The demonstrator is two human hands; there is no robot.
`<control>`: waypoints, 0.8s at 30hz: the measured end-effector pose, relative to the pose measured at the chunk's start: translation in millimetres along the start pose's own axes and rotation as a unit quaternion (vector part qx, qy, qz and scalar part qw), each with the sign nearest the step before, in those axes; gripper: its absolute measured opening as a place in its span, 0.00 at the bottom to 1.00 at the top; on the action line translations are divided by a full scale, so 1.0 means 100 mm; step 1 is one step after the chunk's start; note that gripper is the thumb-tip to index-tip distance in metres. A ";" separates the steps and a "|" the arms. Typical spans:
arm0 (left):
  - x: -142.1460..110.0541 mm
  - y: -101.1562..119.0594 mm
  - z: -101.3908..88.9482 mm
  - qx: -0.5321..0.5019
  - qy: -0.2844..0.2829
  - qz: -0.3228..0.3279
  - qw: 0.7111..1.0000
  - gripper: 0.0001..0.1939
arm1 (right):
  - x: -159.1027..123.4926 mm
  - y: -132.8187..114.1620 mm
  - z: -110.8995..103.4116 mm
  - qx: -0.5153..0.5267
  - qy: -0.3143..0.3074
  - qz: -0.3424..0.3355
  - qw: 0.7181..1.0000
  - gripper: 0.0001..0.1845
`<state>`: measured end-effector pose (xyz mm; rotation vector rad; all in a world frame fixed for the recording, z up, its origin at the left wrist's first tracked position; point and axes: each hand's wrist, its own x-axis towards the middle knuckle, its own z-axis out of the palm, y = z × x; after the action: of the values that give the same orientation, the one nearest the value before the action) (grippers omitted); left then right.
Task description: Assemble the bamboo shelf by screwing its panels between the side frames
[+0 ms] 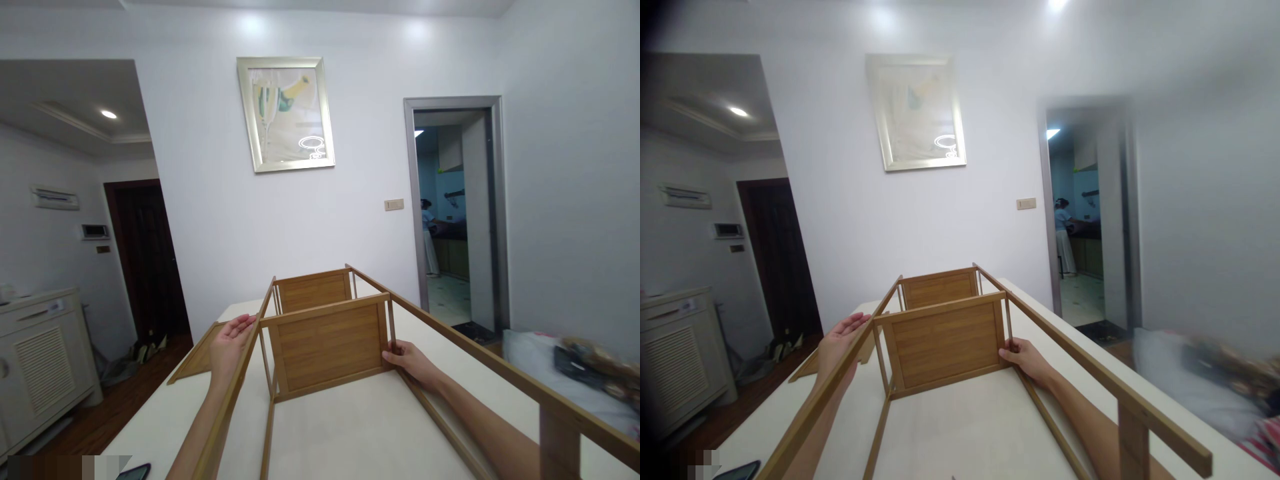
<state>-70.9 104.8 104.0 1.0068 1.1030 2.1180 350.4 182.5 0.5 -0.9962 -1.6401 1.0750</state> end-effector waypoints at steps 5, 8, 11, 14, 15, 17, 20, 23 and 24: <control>-0.03 0.03 0.03 -0.009 0.015 -0.013 1.000 0.16 | -0.01 -0.01 0.00 0.001 -0.002 0.000 1.000 0.26; -0.04 0.03 0.03 0.032 0.028 -0.023 0.999 0.18 | -0.01 -0.01 0.00 0.000 -0.002 0.002 1.000 0.26; -0.08 0.05 0.05 0.090 0.015 -0.027 0.995 0.23 | -0.01 -0.01 0.00 0.000 -0.004 0.001 1.000 0.27; -0.12 0.07 0.07 0.103 -0.017 -0.025 0.994 0.24 | 0.00 -0.01 0.00 0.001 -0.002 0.001 1.000 0.27; -0.13 0.08 0.08 0.104 -0.021 -0.023 0.994 0.24 | 0.00 0.00 0.00 0.000 -0.001 0.001 1.000 0.27; -0.14 0.08 0.08 0.106 -0.018 -0.017 0.994 0.23 | 0.00 0.00 0.01 -0.001 0.001 0.002 1.000 0.27; -0.12 0.08 0.08 0.109 -0.012 -0.008 0.994 0.22 | 0.00 0.01 0.00 -0.002 0.003 0.003 1.000 0.27; -0.11 0.10 0.07 0.087 -0.021 -0.009 0.996 0.22 | 0.01 0.02 0.00 -0.004 0.003 0.003 1.000 0.26; -0.11 0.10 0.07 0.081 -0.023 -0.013 0.996 0.22 | 0.01 0.02 0.00 -0.005 0.002 0.003 1.000 0.26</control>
<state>-60.0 94.4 111.4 1.1033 1.2737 2.0002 350.8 183.8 -0.9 -1.0089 -1.6414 1.0689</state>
